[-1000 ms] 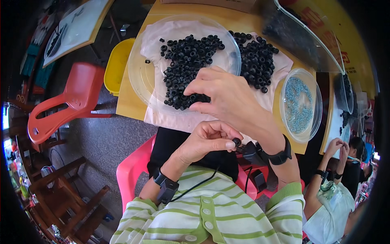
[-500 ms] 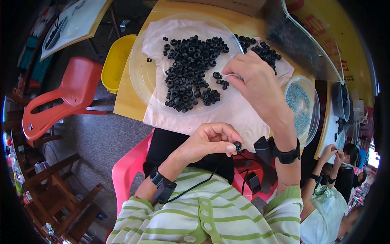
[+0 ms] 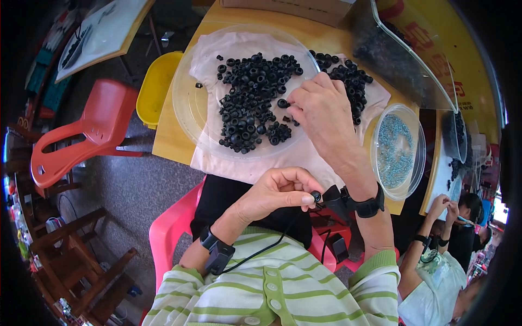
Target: Manually inserting small metal pins or components into black plastic rings.
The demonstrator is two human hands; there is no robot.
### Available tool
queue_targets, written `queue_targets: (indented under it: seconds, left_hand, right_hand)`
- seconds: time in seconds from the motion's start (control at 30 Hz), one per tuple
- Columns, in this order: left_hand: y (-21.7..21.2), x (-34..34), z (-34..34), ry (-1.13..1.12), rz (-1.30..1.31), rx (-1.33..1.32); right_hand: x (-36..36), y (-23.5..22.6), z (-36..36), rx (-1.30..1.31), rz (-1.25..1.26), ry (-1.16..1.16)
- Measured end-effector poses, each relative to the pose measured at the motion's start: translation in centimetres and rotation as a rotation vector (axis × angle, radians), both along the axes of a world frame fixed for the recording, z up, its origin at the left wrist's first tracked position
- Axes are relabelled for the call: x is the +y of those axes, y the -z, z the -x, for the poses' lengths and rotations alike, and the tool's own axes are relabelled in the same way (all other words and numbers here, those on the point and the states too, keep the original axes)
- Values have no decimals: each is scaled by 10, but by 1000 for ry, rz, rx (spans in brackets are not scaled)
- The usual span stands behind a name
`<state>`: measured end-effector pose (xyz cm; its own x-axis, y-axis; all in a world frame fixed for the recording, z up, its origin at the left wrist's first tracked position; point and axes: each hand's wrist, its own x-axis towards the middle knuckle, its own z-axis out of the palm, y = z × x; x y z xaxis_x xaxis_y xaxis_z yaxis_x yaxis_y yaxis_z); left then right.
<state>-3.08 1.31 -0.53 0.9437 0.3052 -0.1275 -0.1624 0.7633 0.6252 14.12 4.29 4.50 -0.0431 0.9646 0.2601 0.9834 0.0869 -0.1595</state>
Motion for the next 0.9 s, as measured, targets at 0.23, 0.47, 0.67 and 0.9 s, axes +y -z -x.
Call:
queue_targets:
  seconds: [0.23,0.47,0.67,0.9]
  left_hand:
    - [1,0,1,-7,6,16]
    - [1,0,2,7,6,34]
    - [1,-1,2,10,5,31]
    - [1,-1,3,-16,-5,19]
  right_hand:
    - [3,8,1,41,-70,-11]
    - [6,11,1,102,-108,-40]
    - [5,2,4,47,-105,-36]
    - [-54,-28,-3,291,-34,114]
